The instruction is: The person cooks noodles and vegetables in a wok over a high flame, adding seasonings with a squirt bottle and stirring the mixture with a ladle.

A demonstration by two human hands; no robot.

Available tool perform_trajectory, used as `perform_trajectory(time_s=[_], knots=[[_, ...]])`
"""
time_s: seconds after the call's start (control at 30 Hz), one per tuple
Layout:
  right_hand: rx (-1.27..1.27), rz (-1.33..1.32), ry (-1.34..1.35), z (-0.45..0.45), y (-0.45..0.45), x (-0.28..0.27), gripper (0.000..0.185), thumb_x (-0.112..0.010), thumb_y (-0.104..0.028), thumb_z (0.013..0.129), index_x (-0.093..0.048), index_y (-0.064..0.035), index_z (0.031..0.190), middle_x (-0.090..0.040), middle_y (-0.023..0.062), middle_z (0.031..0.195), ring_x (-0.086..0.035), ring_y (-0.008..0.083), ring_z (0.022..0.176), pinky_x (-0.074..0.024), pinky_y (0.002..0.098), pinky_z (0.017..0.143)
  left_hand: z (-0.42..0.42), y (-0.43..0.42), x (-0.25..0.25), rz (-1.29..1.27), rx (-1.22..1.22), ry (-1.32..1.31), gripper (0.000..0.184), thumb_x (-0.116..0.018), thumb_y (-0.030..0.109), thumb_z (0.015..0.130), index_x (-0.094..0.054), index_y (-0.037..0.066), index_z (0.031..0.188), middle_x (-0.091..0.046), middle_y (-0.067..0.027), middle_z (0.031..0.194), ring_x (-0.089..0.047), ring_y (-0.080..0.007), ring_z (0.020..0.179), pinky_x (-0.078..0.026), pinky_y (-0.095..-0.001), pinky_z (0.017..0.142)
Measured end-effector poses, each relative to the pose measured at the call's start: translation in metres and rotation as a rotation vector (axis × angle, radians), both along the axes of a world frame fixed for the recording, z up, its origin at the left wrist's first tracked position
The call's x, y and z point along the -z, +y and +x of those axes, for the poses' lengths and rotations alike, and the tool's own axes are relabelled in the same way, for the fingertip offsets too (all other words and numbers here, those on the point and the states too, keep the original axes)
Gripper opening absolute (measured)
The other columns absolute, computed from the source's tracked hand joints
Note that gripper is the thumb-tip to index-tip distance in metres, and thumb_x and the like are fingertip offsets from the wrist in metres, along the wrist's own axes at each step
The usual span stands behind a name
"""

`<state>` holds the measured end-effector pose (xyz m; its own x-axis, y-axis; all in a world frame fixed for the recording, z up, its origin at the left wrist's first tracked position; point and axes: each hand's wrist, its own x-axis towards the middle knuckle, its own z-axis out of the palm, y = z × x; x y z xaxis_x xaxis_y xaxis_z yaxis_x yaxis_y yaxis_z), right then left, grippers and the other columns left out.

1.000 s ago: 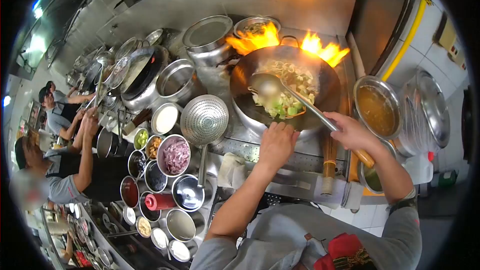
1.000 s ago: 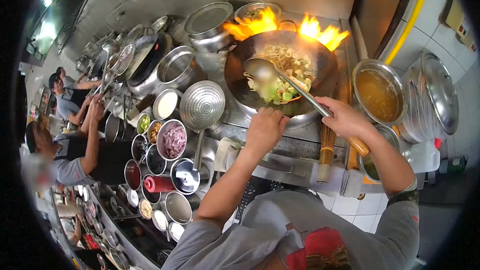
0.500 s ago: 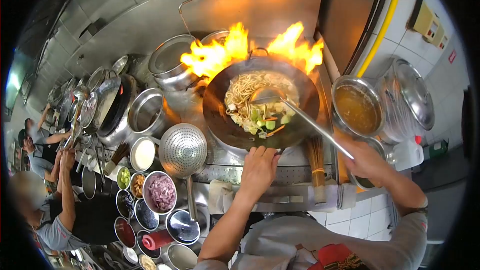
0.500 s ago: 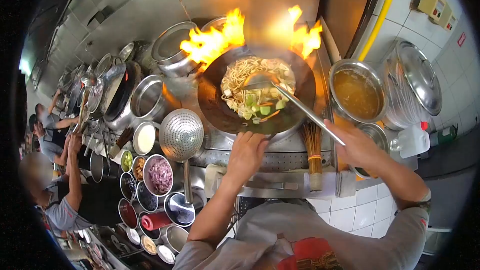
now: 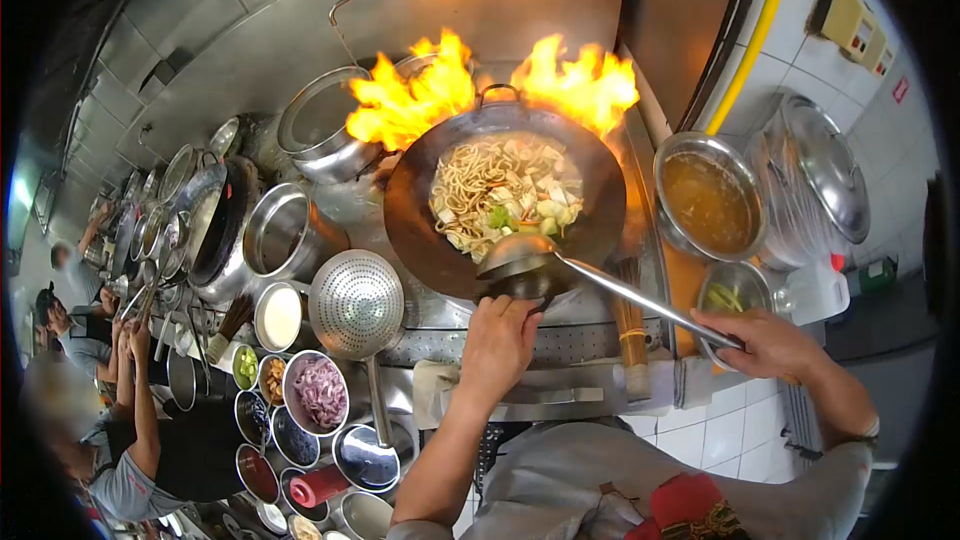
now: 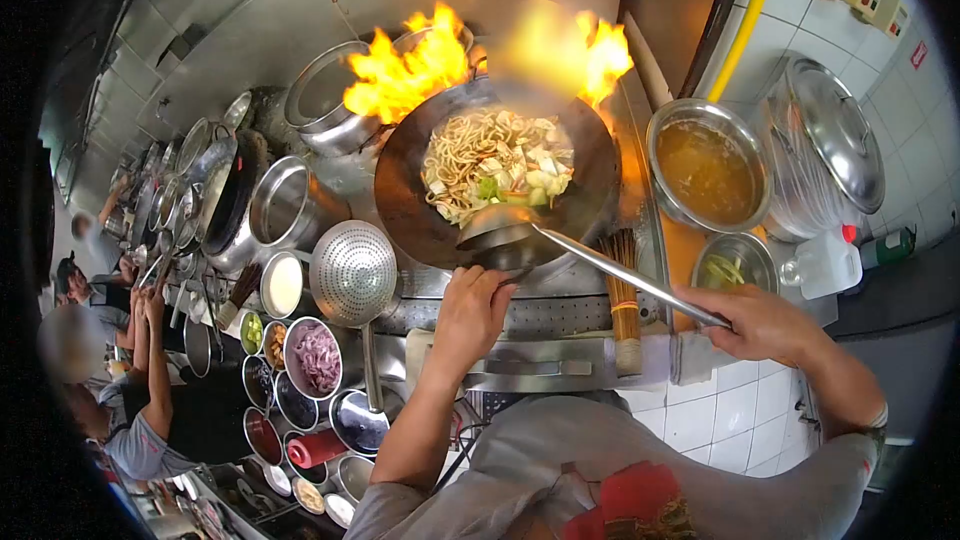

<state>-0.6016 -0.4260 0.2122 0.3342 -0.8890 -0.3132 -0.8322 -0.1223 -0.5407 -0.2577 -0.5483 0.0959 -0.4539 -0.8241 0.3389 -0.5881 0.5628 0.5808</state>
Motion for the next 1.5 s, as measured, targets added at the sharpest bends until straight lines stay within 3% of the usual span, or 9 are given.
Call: perform_trajectory(time_s=[0.27, 0.53, 0.67, 0.9, 0.97, 1.1, 1.17, 1.3, 1.5], knots=[[0.071, 0.213, -0.131, 0.024, 0.003, 0.018, 0.069, -0.061, -0.012, 0.089, -0.036, -0.0135, 0.154, -0.065, 0.0198, 0.089, -0.065, 0.0320, 0.070, -0.0505, 0.0429, 0.064, -0.006, 0.003, 0.007, -0.029, -0.022, 0.040, 0.013, -0.069, 0.009, 0.086, -0.068, -0.001, 0.094, -0.064, -0.0168, 0.085, -0.056, -0.0370, 0.081, -0.046, -0.0455, 0.075], [0.214, 0.074, -0.228, 0.070, -0.063, 0.039, 0.066, -0.060, -0.012, 0.090, -0.037, -0.0088, 0.152, -0.065, 0.0200, 0.100, -0.066, 0.0329, 0.084, -0.0541, 0.0414, 0.072, 0.060, 0.037, 0.005, -0.069, -0.282, -0.104, 0.050, -0.076, 0.013, 0.082, -0.060, 0.001, 0.127, -0.061, -0.0194, 0.128, -0.057, -0.0373, 0.118, -0.045, -0.0445, 0.101], [0.341, 0.293, -0.613, 0.070, -0.113, 0.029, 0.072, -0.063, -0.009, 0.090, -0.030, -0.0097, 0.155, -0.058, 0.0117, 0.113, -0.064, 0.0181, 0.088, -0.0548, 0.0350, 0.069, 0.165, 0.079, 0.046, 0.248, -0.642, -0.370, 0.056, -0.072, 0.013, 0.081, -0.052, -0.003, 0.130, -0.056, -0.0265, 0.127, -0.055, -0.0446, 0.114, -0.044, -0.0506, 0.099], [0.326, 0.029, -0.577, 0.198, -0.243, 0.054, 0.055, -0.058, -0.011, 0.094, -0.038, -0.0073, 0.146, -0.052, 0.0011, 0.065, -0.047, 0.0110, 0.045, -0.0389, 0.0291, 0.041, 0.203, 0.088, 0.102, 0.480, -0.745, -0.509, 0.048, -0.048, 0.008, 0.092, -0.046, -0.007, 0.138, -0.058, -0.0276, 0.115, -0.064, -0.0414, 0.101, -0.054, -0.0472, 0.086], [0.214, -0.122, -0.668, 0.255, -0.344, 0.069, 0.041, -0.062, -0.012, 0.091, -0.050, -0.0002, 0.129, -0.061, 0.0087, 0.076, -0.057, 0.0159, 0.057, -0.0462, 0.0336, 0.050, 0.210, 0.083, 0.132, 0.441, -0.760, -0.554, 0.041, -0.049, 0.008, 0.092, -0.050, -0.009, 0.130, -0.062, -0.0271, 0.102, -0.066, -0.0410, 0.094, -0.055, -0.0463, 0.083], [0.185, -0.353, -0.040, 0.369, -0.478, 0.117, 0.041, -0.058, -0.010, 0.083, -0.058, 0.0090, 0.119, -0.070, 0.0268, 0.102, -0.069, 0.0414, 0.093, -0.0544, 0.0484, 0.077, 0.215, 0.081, 0.088, 1.024, -0.693, 0.499, 0.035, -0.059, 0.006, 0.088, -0.048, -0.006, 0.120, -0.062, -0.0192, 0.085, -0.066, -0.0315, 0.076, -0.055, -0.0407, 0.069], [0.288, -0.021, -0.259, 0.401, -0.496, 0.115, 0.024, -0.058, -0.009, 0.086, -0.060, 0.0054, 0.104, -0.069, 0.0169, 0.083, -0.069, 0.0319, 0.077, -0.0551, 0.0430, 0.065, 0.226, 0.090, 0.106, 1.568, -0.481, 1.558, 0.035, -0.063, 0.004, 0.087, -0.045, -0.003, 0.117, -0.060, -0.0146, 0.080, -0.062, -0.0256, 0.068, -0.054, -0.0370, 0.061], [0.471, 1.019, -1.714, 0.404, -0.505, 0.099, 0.014, -0.054, -0.003, 0.091, -0.047, -0.0088, 0.080, -0.050, 0.0005, 0.062, -0.051, 0.0121, 0.051, -0.0431, 0.0242, 0.048, 0.201, 0.099, 0.056, 1.428, -0.580, 1.371, 0.029, -0.063, 0.002, 0.090, -0.048, -0.001, 0.114, -0.056, -0.0073, 0.079, -0.057, -0.0167, 0.064, -0.049, -0.0293, 0.053], [0.381, 1.176, -1.861, 0.374, -0.404, 0.034, 0.013, -0.055, -0.004, 0.092, -0.044, -0.0088, 0.085, -0.049, -0.0004, 0.070, -0.054, 0.0094, 0.059, -0.0388, 0.0236, 0.048, 0.213, 0.057, 0.043, 1.299, -0.620, 1.125, 0.024, -0.065, 0.003, 0.088, -0.050, -0.002, 0.107, -0.057, -0.0070, 0.077, -0.057, -0.0174, 0.059, -0.049, -0.0309, 0.052]])
